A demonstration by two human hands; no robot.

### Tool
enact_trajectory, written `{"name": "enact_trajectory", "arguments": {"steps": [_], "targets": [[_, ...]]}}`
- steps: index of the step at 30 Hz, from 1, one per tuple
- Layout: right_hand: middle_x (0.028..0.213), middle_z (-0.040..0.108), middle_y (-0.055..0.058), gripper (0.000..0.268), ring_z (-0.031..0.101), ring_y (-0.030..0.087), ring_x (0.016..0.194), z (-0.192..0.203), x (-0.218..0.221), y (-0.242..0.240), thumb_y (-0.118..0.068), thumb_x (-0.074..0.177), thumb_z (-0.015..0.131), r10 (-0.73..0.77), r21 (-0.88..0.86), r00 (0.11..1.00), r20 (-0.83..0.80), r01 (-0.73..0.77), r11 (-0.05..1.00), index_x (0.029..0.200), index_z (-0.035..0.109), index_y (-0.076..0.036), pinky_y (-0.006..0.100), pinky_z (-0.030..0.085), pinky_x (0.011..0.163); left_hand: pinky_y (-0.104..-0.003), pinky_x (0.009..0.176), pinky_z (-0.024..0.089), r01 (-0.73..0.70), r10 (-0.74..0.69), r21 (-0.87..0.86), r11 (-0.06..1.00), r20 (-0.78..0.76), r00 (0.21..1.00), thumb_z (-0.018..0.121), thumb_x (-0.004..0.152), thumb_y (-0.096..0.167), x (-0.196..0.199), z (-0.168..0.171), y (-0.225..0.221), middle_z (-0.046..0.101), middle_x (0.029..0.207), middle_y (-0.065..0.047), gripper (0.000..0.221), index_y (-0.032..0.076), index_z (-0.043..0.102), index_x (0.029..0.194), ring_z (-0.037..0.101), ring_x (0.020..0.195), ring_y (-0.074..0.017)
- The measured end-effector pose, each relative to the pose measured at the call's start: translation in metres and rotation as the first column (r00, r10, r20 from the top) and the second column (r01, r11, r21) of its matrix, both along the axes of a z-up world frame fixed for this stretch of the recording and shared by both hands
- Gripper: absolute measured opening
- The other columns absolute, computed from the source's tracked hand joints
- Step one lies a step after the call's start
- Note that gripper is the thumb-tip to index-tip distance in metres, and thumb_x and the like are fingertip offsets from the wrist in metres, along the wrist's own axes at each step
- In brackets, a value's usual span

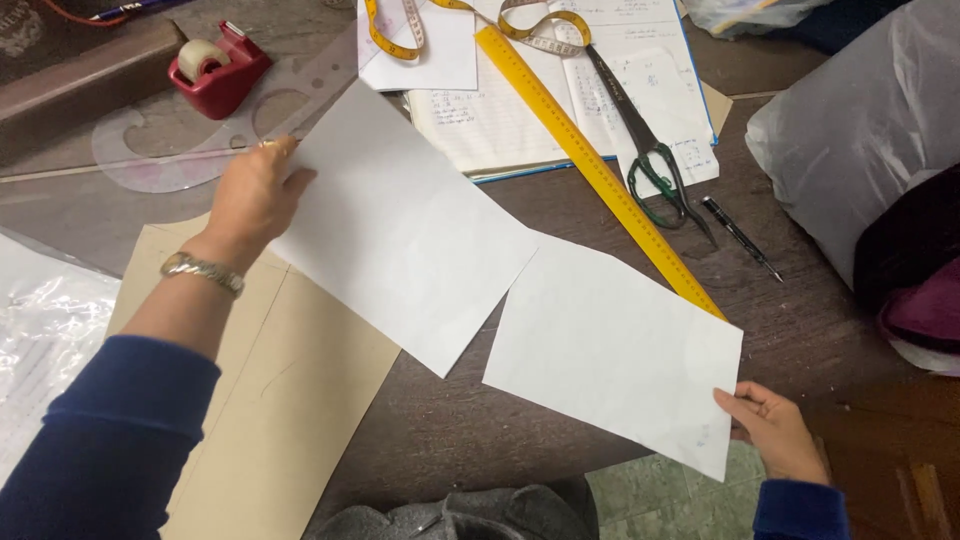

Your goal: Taping two pieces of white paper together on top of a brown paper pattern.

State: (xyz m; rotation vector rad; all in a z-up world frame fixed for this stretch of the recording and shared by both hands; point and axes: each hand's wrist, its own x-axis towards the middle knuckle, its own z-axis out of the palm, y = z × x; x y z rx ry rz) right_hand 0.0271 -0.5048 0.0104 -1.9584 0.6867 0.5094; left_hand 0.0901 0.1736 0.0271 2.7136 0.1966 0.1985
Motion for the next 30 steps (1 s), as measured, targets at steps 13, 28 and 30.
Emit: {"name": "enact_trajectory", "arguments": {"steps": [13, 28, 30], "targets": [[0.06, 0.074, 0.008, 0.047, 0.067, 0.021, 0.06, 0.075, 0.002, 0.035, -0.051, 0.083, 0.066, 0.28, -0.612, 0.896, -0.344, -0.44, 0.656, 0.071, 0.077, -0.007, 0.032, 0.048, 0.066, -0.052, 0.098, 0.035, 0.352, -0.353, 0.06, 0.934, 0.007, 0.935, 0.066, 0.083, 0.032, -0.111, 0.0, -0.195, 0.052, 0.131, -0.015, 0.05, 0.013, 0.052, 0.127, 0.05, 0.118, -0.0335], [0.102, 0.059, 0.006, 0.044, 0.059, 0.022, 0.095, 0.026, 0.109, 0.198, -0.028, 0.077, 0.078, 0.711, -0.507, 0.697, 0.094, -0.581, 0.637, 0.114, 0.059, -0.015, 0.037, 0.047, 0.082, -0.072, 0.104, 0.023, 0.35, -0.349, 0.176, 0.92, -0.041, 0.936, 0.059, 0.083, 0.027, -0.151, -0.022, -0.203, 0.034, 0.148, -0.022, 0.061, 0.004, 0.043, 0.137, 0.025, 0.138, -0.0488], [0.092, 0.06, 0.004, 0.036, 0.059, 0.019, 0.086, 0.009, 0.109, 0.182, -0.026, 0.076, 0.078, 0.715, -0.474, 0.69, 0.116, -0.594, 0.65, 0.105, 0.061, -0.016, 0.034, 0.046, 0.076, -0.071, 0.106, 0.018, 0.363, -0.37, 0.209, 0.908, -0.003, 0.929, 0.059, 0.082, 0.025, -0.152, -0.033, -0.205, 0.03, 0.15, -0.021, 0.064, 0.005, 0.039, 0.14, 0.021, 0.14, -0.0469]]}}
